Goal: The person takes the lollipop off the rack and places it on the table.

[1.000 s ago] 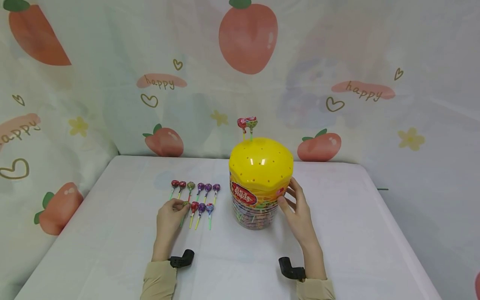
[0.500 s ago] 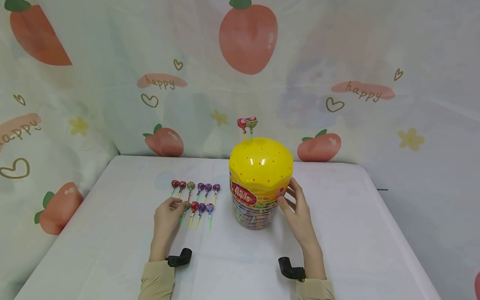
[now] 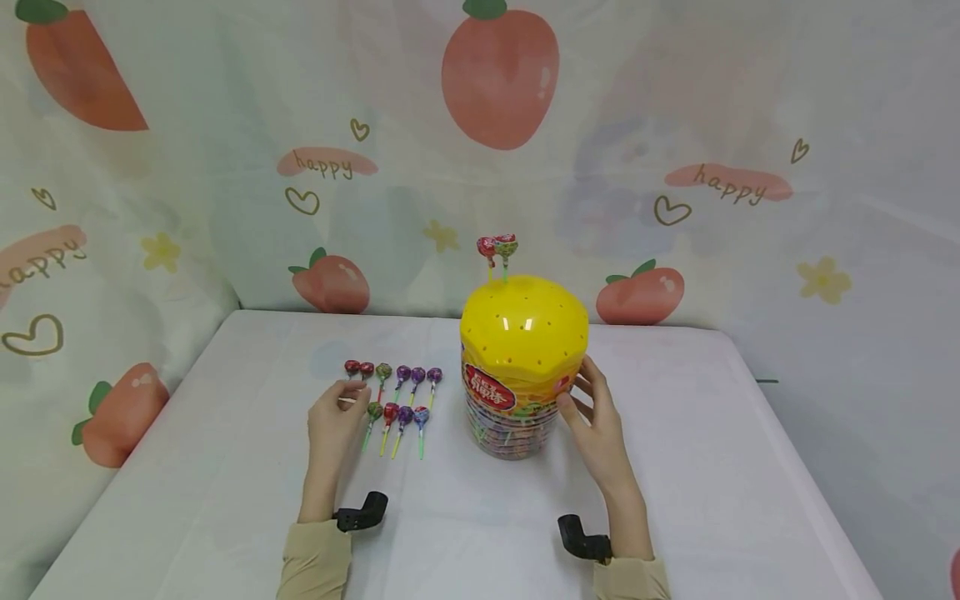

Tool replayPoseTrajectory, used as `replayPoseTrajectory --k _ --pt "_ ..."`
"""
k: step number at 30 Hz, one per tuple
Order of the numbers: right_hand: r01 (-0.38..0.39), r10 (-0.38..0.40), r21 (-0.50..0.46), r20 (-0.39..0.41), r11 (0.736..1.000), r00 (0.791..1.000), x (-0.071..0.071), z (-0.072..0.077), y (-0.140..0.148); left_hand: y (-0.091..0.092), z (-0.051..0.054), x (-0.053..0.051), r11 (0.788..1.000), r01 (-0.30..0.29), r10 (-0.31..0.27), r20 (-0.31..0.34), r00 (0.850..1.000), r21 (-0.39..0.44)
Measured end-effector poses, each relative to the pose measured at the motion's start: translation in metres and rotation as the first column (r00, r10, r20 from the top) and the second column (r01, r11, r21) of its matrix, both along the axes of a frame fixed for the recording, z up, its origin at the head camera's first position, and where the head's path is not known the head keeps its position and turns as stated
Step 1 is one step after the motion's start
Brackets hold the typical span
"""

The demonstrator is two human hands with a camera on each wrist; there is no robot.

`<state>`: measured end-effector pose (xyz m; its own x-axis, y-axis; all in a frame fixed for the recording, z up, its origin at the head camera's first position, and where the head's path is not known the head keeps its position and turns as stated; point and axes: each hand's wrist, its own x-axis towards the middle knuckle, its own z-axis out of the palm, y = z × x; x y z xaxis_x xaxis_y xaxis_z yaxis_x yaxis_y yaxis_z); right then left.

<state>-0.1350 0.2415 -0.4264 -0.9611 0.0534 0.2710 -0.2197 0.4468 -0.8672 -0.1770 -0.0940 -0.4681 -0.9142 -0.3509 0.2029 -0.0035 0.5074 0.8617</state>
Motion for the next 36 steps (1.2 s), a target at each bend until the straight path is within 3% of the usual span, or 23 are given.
replayPoseTrajectory --k 8,17,23,29,36 --pt "0.003 -0.003 -0.002 0.014 1.0 1.0 0.0 0.0 0.001 0.011 0.017 0.004 0.999 0.034 -0.031 -0.099 0.995 0.031" --pt "0.003 -0.003 -0.004 0.017 1.0 1.0 0.0 0.0 0.002 0.028 0.04 0.002 0.975 0.121 -0.089 -0.169 0.982 0.188" --pt "0.001 0.0 -0.011 0.024 1.0 1.0 0.001 0.0 0.0 0.042 0.06 -0.003 0.941 0.193 -0.118 -0.264 0.957 0.277" --pt "0.006 -0.006 -0.012 0.023 1.0 1.0 0.0 -0.001 0.0 0.057 0.08 -0.013 0.912 0.271 -0.153 -0.358 0.921 0.309" --pt "0.005 -0.005 -0.005 0.015 1.0 1.0 -0.001 -0.001 0.001 0.074 0.102 -0.021 0.902 0.32 -0.189 -0.4 0.897 0.29"
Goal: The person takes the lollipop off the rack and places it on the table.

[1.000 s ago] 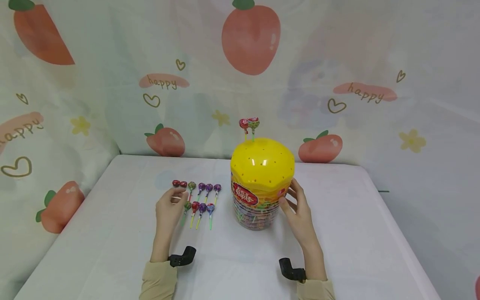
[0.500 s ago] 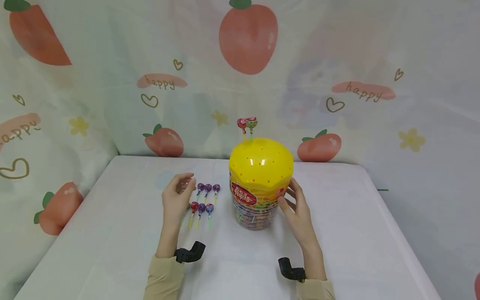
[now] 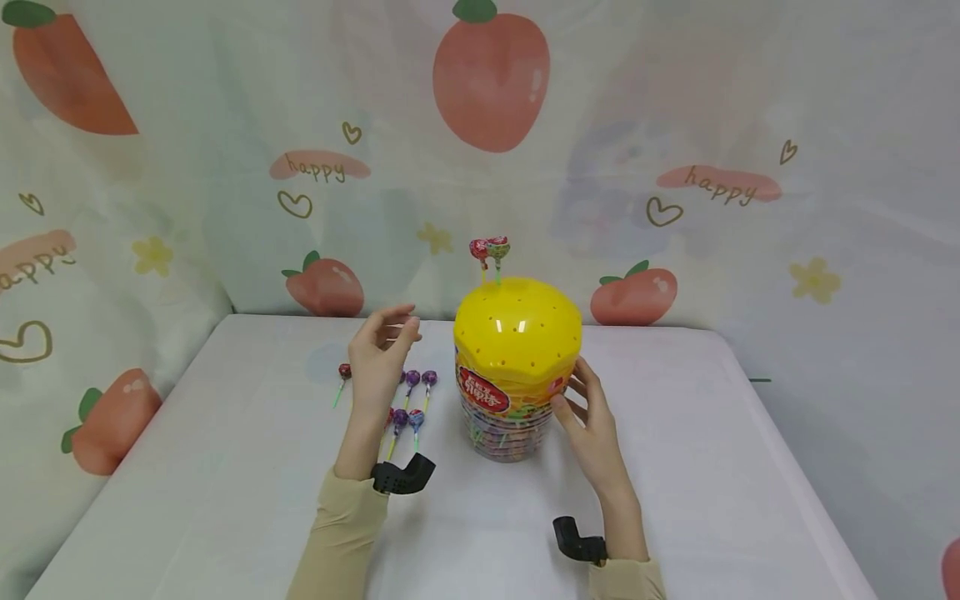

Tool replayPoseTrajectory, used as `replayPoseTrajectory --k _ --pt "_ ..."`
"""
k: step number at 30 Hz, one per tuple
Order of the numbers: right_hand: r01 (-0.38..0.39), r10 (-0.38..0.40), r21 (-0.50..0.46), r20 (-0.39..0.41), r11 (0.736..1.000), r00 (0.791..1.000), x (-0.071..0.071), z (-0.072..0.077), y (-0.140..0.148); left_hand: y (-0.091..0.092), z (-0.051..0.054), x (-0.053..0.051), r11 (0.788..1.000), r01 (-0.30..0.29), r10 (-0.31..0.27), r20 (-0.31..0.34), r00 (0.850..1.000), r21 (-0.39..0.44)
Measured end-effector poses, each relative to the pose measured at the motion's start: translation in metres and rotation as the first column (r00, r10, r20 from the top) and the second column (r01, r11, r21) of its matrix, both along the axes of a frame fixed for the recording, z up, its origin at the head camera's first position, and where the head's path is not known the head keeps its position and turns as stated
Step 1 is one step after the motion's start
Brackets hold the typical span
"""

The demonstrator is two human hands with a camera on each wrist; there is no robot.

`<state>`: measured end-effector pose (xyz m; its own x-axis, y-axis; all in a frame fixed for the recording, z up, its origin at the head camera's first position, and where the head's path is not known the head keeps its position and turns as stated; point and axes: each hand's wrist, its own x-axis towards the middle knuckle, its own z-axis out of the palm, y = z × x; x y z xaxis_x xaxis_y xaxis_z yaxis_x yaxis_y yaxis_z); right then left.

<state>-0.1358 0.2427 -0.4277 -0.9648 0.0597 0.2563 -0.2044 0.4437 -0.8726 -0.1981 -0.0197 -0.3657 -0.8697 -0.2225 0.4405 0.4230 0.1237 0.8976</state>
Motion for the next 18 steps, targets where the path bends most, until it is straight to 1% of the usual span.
replayPoseTrajectory --k 3,5,9,12,18 --pt "0.001 -0.001 0.002 0.001 1.0 1.0 0.0 0.0 0.0 0.006 0.008 -0.004 1.0 0.03 -0.03 -0.027 0.999 0.002" --pt "0.002 -0.002 0.002 0.005 1.0 1.0 0.001 0.0 0.0 0.01 0.013 -0.006 0.999 0.05 -0.05 -0.043 0.998 0.018" --pt "0.004 -0.004 0.004 0.01 1.0 1.0 0.001 0.0 -0.001 0.019 0.022 -0.01 0.996 0.079 -0.076 -0.072 0.994 0.031" --pt "0.007 -0.007 0.008 0.008 1.0 1.0 0.001 0.0 -0.001 0.024 0.03 -0.012 0.995 0.097 -0.095 -0.091 0.991 0.017" --pt "0.01 -0.01 0.011 0.005 1.0 1.0 0.0 0.001 -0.001 0.034 0.047 -0.012 0.991 0.13 -0.132 -0.121 0.984 -0.022"
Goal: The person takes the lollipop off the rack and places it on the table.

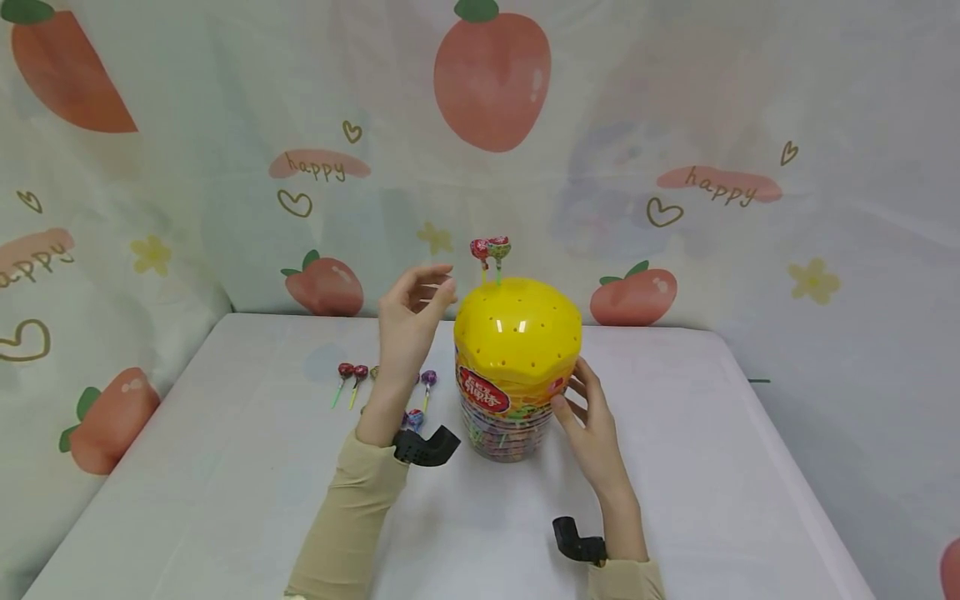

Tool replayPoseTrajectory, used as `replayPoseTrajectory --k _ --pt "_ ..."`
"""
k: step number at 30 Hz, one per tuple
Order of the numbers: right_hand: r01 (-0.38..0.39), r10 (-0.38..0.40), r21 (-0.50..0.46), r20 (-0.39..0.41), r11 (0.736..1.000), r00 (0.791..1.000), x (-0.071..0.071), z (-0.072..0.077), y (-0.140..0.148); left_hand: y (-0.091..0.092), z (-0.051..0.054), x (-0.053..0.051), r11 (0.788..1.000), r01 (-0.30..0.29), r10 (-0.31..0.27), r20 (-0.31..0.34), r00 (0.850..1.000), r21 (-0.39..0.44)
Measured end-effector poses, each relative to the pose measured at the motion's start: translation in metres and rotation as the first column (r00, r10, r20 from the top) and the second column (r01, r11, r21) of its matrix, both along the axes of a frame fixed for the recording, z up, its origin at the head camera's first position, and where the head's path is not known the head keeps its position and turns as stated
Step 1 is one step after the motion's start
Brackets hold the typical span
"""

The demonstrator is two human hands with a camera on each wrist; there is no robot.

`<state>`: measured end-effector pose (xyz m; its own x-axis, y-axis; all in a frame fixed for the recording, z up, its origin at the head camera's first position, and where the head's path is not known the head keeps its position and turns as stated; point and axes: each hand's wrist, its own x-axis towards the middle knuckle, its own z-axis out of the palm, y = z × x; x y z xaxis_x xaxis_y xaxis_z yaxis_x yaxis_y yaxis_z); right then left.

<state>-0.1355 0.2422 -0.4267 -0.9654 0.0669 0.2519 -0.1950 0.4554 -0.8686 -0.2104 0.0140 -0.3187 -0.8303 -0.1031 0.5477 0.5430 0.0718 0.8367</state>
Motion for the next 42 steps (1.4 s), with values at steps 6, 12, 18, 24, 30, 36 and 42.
replayPoseTrajectory --k 6,12,18,24,30,36,42 --pt "-0.001 0.001 -0.003 0.006 1.0 1.0 0.0 -0.001 0.001 0.011 0.013 -0.004 0.999 0.039 -0.039 -0.016 0.999 -0.01" --pt "0.001 -0.001 -0.003 0.012 1.0 1.0 0.001 -0.001 0.002 0.02 0.022 -0.012 0.997 0.05 -0.053 -0.043 0.998 -0.064" --pt "0.004 -0.004 -0.009 0.011 1.0 1.0 0.002 -0.001 0.002 0.027 0.025 -0.016 0.991 0.04 -0.048 -0.062 0.997 -0.125" --pt "0.001 -0.001 -0.01 0.008 1.0 1.0 0.001 -0.001 0.001 0.034 0.027 -0.017 0.979 -0.02 -0.005 -0.123 0.992 -0.204" --pt "-0.002 0.002 -0.006 0.008 1.0 1.0 0.0 -0.001 0.001 0.038 0.03 -0.018 0.972 -0.052 0.017 -0.15 0.989 -0.231" --pt "-0.004 0.004 0.003 0.006 1.0 1.0 -0.001 0.0 0.001 0.039 0.03 -0.018 0.974 -0.044 0.012 -0.142 0.99 -0.224" --pt "-0.005 0.005 -0.001 0.008 1.0 1.0 0.0 0.0 0.001 0.039 0.03 -0.018 0.976 -0.039 0.008 -0.148 0.989 -0.213"
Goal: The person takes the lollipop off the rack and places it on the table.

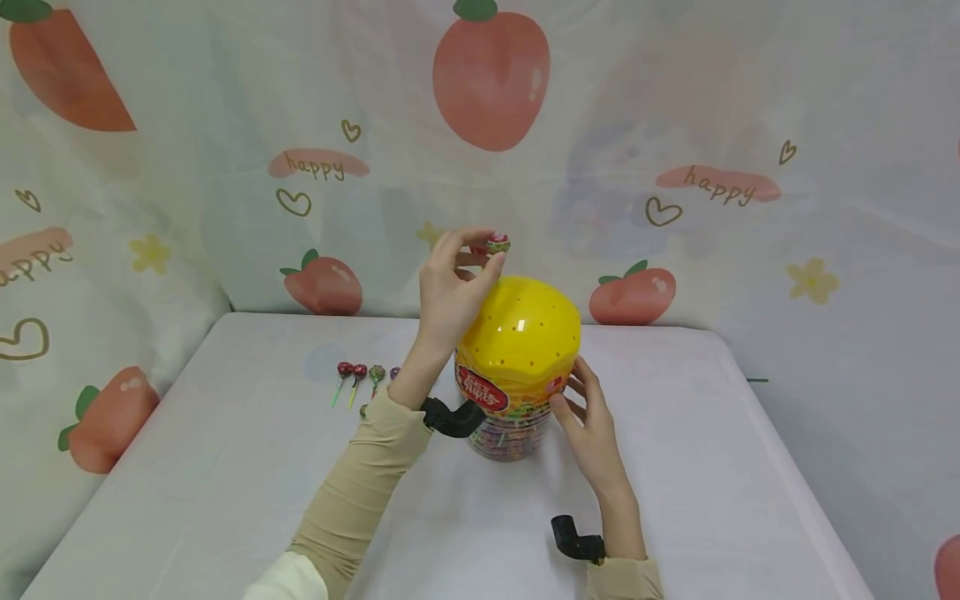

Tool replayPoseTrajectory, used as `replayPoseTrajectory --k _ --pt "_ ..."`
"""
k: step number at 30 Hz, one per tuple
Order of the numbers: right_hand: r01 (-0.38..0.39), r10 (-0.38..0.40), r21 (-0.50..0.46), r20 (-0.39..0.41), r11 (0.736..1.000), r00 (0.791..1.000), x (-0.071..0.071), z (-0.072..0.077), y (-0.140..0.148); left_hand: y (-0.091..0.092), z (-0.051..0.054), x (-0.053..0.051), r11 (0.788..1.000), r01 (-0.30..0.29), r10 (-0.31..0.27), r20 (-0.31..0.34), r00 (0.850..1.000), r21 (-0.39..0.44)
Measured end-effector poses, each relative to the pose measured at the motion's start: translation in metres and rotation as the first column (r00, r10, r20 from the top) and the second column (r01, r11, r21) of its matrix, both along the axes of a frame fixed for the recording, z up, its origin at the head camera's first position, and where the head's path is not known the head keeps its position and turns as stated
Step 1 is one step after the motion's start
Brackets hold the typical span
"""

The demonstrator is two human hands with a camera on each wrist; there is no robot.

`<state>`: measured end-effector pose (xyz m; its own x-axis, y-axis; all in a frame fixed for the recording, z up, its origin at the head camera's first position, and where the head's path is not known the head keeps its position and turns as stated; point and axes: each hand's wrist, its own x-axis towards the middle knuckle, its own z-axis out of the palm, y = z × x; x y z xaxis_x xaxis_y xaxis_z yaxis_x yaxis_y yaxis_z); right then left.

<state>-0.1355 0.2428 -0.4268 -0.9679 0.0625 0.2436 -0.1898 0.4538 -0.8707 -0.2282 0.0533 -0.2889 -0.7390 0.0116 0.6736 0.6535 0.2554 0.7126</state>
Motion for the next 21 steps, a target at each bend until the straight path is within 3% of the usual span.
replayPoseTrajectory --k 15,21 --pt "-0.005 0.005 -0.019 -0.007 1.0 1.0 -0.0001 0.0002 -0.0009 -0.0013 0.0053 -0.0009 0.999 0.013 -0.01 -0.06 0.998 0.051" --pt "0.001 -0.001 -0.013 0.0 1.0 1.0 -0.0004 0.0005 0.0001 -0.0058 0.0096 0.0052 0.994 0.035 -0.028 -0.071 0.997 0.102"
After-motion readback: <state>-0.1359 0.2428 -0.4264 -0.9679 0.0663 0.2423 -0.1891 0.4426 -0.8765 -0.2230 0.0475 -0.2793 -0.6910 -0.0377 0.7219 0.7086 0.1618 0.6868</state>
